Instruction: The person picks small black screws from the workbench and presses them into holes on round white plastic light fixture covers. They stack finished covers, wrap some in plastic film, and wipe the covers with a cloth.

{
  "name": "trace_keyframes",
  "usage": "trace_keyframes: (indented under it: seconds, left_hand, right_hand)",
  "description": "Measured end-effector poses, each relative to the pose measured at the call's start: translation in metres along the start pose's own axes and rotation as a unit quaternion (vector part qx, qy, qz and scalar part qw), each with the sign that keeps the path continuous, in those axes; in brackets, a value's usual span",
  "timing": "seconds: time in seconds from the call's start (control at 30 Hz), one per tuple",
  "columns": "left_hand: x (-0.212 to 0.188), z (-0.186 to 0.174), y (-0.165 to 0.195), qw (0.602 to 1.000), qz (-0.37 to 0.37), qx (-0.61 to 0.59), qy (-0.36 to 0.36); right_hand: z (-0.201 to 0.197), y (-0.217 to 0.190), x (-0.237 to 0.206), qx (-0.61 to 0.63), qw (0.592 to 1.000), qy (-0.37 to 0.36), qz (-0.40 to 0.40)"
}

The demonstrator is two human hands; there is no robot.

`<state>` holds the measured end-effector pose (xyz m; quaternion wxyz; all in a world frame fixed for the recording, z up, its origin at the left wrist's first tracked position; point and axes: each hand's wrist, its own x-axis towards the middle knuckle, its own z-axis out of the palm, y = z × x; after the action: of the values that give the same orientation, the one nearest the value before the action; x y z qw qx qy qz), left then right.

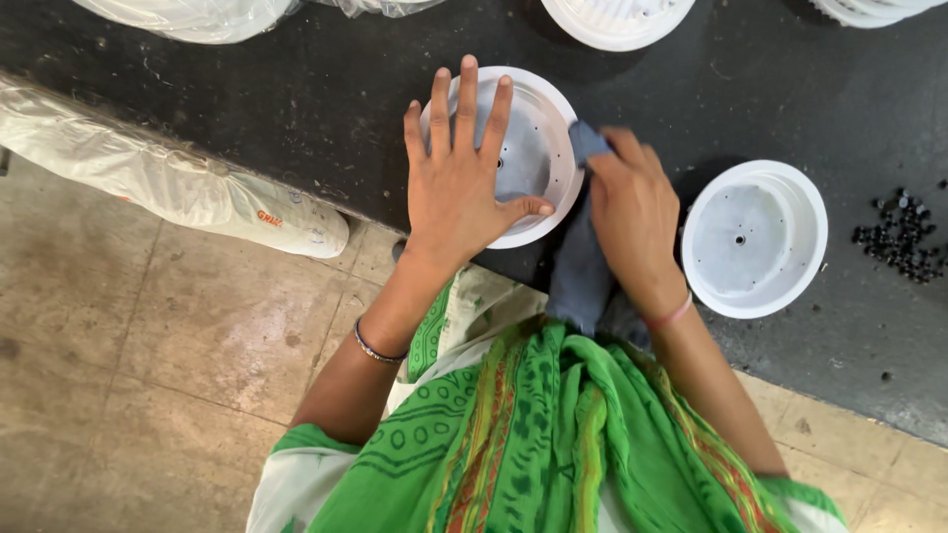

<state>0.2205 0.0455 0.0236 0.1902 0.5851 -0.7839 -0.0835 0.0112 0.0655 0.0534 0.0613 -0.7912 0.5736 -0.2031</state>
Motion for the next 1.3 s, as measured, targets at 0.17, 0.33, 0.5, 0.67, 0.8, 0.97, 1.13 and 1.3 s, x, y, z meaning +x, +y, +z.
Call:
trace_keyframes:
  seconds: [0.17,0.33,0.5,0.67,0.8,0.97,1.13,1.3]
  left_hand:
    - [0.000,0.000,0.001,1.000,-0.002,-0.007,0.012]
    - [-0.002,0.003,-0.001,1.000,0.002,-0.003,0.016]
    - [-0.003,0.002,0.001,1.000,0.004,-0.002,0.004]
    - [-0.003,-0.001,0.002,0.999,0.003,-0.024,0.022]
    - [-0.003,0.001,0.001,0.999,0.000,-0.032,0.018]
    - [-0.003,0.004,0.000,1.000,0.006,-0.021,0.018]
    - [-0.003,0.003,0.004,1.000,0.002,-0.012,0.027]
    - [-0.002,0.002,0.004,0.999,-0.017,-0.020,0.029]
  right_hand:
    - [-0.009,-0.011,-0.011,-0.004,1.000,-0.010,0.007]
    - [-0.017,-0.025,-0.035,0.001,0.999,-0.022,0.030]
    - [-0.005,-0.005,-0.009,0.001,1.000,0.007,0.016]
    - [-0.014,-0.010,-0.018,-0.005,1.000,-0.017,0.010]
    - [-0.020,-0.012,-0.020,-0.006,1.000,-0.027,0.012]
    - [-0.007,0.005,0.017,0.000,0.999,-0.014,-0.050]
    - [0.004,0.018,0.053,0.032,0.992,-0.024,-0.118]
    - [-0.014,0.011,0.023,-0.016,0.995,-0.039,-0.089]
